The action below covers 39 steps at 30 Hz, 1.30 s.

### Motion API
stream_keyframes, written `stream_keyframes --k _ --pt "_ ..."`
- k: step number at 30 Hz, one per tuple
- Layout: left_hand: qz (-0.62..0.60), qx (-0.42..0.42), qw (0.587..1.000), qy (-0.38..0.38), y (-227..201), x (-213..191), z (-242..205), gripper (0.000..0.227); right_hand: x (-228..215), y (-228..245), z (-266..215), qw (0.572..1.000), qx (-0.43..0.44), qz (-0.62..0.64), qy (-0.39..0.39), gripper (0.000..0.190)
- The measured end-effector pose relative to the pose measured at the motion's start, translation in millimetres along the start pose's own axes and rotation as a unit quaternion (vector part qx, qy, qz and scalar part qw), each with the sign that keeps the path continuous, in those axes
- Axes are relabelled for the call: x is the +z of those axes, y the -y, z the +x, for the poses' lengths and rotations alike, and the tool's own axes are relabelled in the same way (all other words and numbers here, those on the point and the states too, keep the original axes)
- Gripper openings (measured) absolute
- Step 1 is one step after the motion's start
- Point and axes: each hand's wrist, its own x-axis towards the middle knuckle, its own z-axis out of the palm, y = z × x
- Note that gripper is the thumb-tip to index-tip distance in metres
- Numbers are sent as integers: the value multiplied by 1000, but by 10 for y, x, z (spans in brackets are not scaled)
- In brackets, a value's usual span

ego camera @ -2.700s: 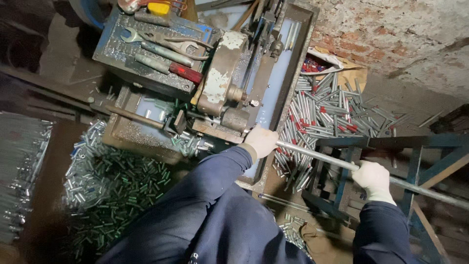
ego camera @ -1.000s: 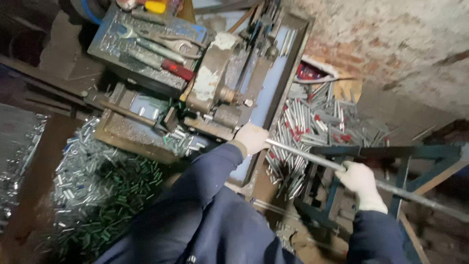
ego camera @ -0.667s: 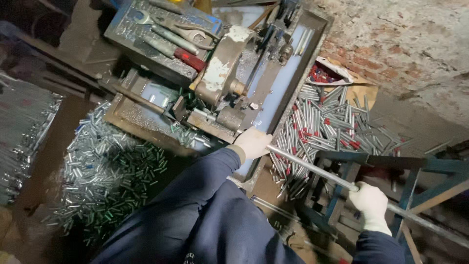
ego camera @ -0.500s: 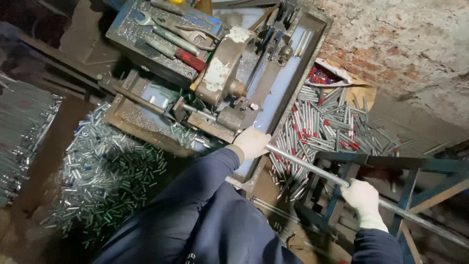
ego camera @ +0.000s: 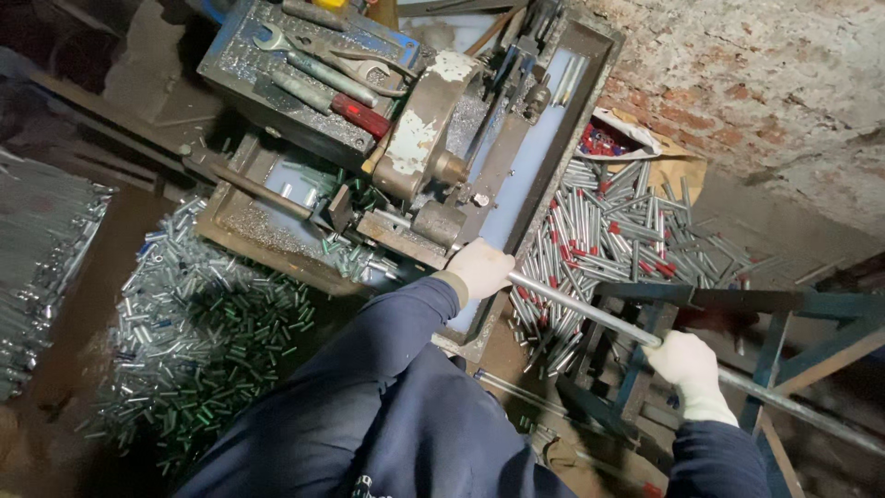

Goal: The person operates a manual metal cutting machine by repeatedly pulling a long metal rod through a cutting mechanism. The person wears gloves and maintains a steady rhythm, feeding the rod into the machine and collecting the cut pieces.

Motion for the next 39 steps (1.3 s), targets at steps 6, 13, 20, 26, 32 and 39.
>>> stream_keyframes --k 6,13,20,26,32,39 --pt "12 13 1000 9 -39 -27 55 28 -126 59 -124 999 28 13 -16 59" --pt "1 -10 1000 -14 -97 119 28 29 -153 76 -177 1000 21 -2 -10 60" --pt "10 -2 999 -30 23 184 92 30 -165 65 27 1000 15 1 -10 61" --pt "-19 -20 1000 -2 6 -11 189 33 68 -123 271 996 22 49 -72 55" --pt "-23 -25 998 55 22 -270 159 37 392 240 -184 890 -75 7 -449 39" --pt "-27 -48 993 100 -169 -394 -31 37 462 114 -169 940 -59 -41 -334 47"
